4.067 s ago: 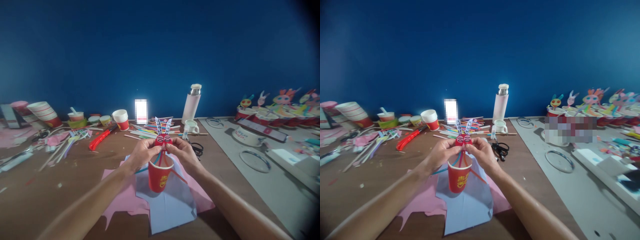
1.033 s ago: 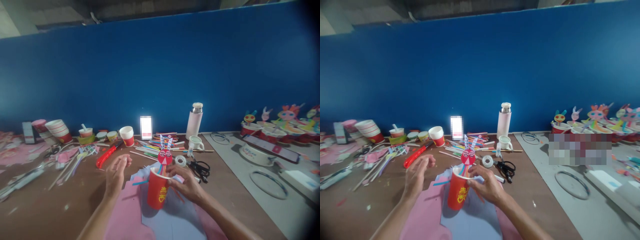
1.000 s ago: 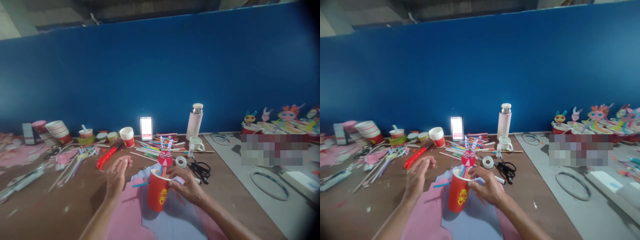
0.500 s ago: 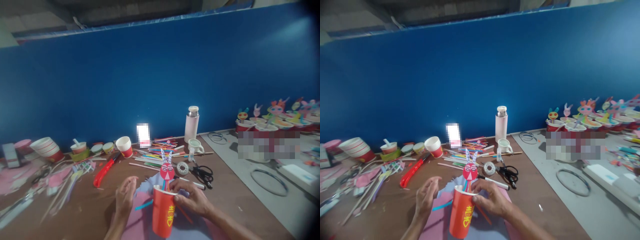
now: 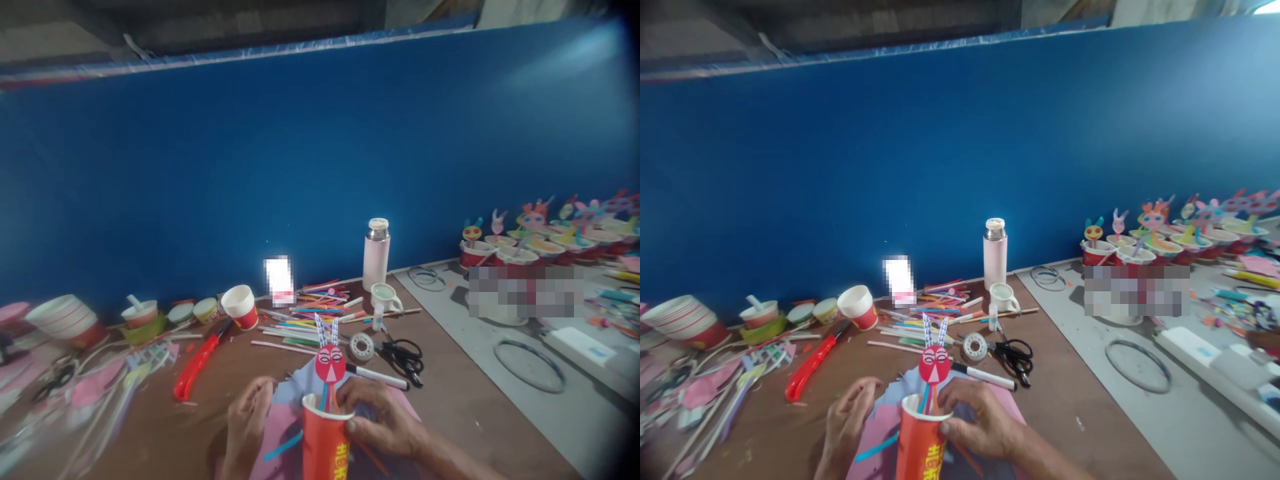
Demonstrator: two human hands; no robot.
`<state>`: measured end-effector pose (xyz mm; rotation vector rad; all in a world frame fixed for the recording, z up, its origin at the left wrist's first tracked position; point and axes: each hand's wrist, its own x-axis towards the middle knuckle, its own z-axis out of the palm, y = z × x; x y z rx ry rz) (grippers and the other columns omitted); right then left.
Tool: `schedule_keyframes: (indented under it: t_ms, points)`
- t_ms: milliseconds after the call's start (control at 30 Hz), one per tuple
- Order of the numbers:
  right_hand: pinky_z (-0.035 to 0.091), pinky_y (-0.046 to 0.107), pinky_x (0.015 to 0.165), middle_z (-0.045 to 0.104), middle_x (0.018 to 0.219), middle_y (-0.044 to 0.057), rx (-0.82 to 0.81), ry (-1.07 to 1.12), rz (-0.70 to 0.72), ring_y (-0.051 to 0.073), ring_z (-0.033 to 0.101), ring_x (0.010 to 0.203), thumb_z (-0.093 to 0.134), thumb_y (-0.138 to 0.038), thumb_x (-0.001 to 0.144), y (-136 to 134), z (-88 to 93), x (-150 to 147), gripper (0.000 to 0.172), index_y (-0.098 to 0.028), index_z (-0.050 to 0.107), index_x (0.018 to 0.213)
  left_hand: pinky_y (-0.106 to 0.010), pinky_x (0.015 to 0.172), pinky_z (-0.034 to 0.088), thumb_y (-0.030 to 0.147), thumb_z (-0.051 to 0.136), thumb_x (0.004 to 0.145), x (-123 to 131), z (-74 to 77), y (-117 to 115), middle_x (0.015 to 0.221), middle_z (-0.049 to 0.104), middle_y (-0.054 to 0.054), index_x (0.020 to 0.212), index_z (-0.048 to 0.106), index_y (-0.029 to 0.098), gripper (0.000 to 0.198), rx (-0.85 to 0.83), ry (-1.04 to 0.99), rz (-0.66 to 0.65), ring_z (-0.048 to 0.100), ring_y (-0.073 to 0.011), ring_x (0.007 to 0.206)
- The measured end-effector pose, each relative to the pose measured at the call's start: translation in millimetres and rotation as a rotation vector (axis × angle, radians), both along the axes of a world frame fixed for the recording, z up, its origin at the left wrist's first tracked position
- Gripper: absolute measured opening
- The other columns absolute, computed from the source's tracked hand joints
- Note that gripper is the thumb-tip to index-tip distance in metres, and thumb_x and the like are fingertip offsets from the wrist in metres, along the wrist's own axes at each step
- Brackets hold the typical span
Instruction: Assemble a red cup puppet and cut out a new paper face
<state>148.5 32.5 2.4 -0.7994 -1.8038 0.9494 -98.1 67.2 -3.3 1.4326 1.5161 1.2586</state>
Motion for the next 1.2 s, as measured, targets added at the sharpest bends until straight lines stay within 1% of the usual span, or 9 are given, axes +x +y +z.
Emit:
schedule_keyframes:
  t_ms: [133,333,500,600,767,967,1067,1200]
  points:
    - [0.046,0.027,0.07,0.065,0.085,0.007,0.028,-0.043,0.007,0.018,0.061,0.078,0.056,-0.039,0.081,-1.5,2.7,0.0,0.022,-0.017,0.058,0.079,-0.022,0.04,0.038,0.051,0.06,0.066,6.4,8.3,-3.0,0.053,0.059,-0.003,0.064,0.067,0.019,0.033,0.001,-0.003,-0.026,0.053,-0.0172,0.049]
    - [0.046,0.026,0.071,0.065,0.086,0.007,0.067,-0.084,0.021,0.017,0.061,0.079,0.055,-0.036,0.082,-4.6,5.1,-0.3,0.018,-0.018,0.058,0.08,-0.021,0.042,0.038,0.048,0.058,0.069,8.2,12.3,-6.2,0.048,0.053,0.0,0.065,0.066,0.017,0.032,0.013,-0.044,-0.04,0.048,-0.0138,0.046]
    - [0.046,0.027,0.071,0.065,0.085,0.007,0.088,-0.096,0.005,0.017,0.06,0.079,0.054,-0.037,0.083,-5.9,5.8,-0.9,0.02,-0.018,0.057,0.079,-0.024,0.05,0.044,0.049,0.058,0.068,8.5,20.3,-6.2,0.044,0.05,0.001,0.065,0.067,0.016,0.034,-0.016,-0.019,-0.073,0.048,-0.0146,0.047]
    - [0.046,0.027,0.071,0.064,0.085,0.006,0.085,-0.094,0.005,0.017,0.06,0.079,0.054,-0.036,0.083,-5.5,4.8,-0.9,0.018,-0.019,0.056,0.08,-0.025,0.053,0.045,0.049,0.058,0.068,8.8,21.0,-5.7,0.044,0.049,0.001,0.065,0.067,0.016,0.034,-0.022,-0.023,-0.077,0.047,-0.0147,0.048]
    - [0.045,0.026,0.072,0.064,0.086,0.005,0.077,-0.12,-0.001,0.016,0.06,0.079,0.055,-0.031,0.083,-4.3,2.6,-0.5,0.012,-0.02,0.056,0.082,-0.022,0.046,0.036,0.045,0.057,0.07,7.0,16.1,-5.2,0.046,0.047,0.002,0.067,0.065,0.016,0.031,-0.041,-0.05,-0.103,0.042,-0.0124,0.046]
    - [0.045,0.026,0.072,0.064,0.086,0.004,0.091,-0.139,-0.018,0.016,0.06,0.078,0.055,-0.03,0.082,-4.9,3.5,-1.2,0.01,-0.02,0.057,0.081,-0.02,0.044,0.026,0.046,0.053,0.076,5.2,8.3,-5.4,0.046,0.033,0.006,0.071,0.062,0.015,0.033,-0.056,-0.086,-0.164,0.03,-0.0086,0.045]
    - [0.045,0.026,0.071,0.065,0.085,0.004,0.089,-0.15,-0.016,0.015,0.06,0.078,0.056,-0.028,0.082,-6.0,5.2,-1.5,0.009,-0.02,0.058,0.08,-0.019,0.044,0.024,0.047,0.053,0.077,7.7,5.4,-6.5,0.047,0.032,0.006,0.072,0.062,0.014,0.034,-0.06,-0.074,-0.174,0.029,-0.0081,0.045]
    - [0.045,0.026,0.072,0.064,0.086,0.004,0.091,-0.154,-0.007,0.016,0.06,0.079,0.056,-0.029,0.082,-7.8,7.0,-1.7,0.01,-0.019,0.058,0.081,-0.02,0.042,0.024,0.048,0.055,0.075,11.3,9.4,-9.0,0.046,0.034,0.005,0.071,0.063,0.014,0.034,-0.07,-0.103,-0.184,0.03,-0.0079,0.043]
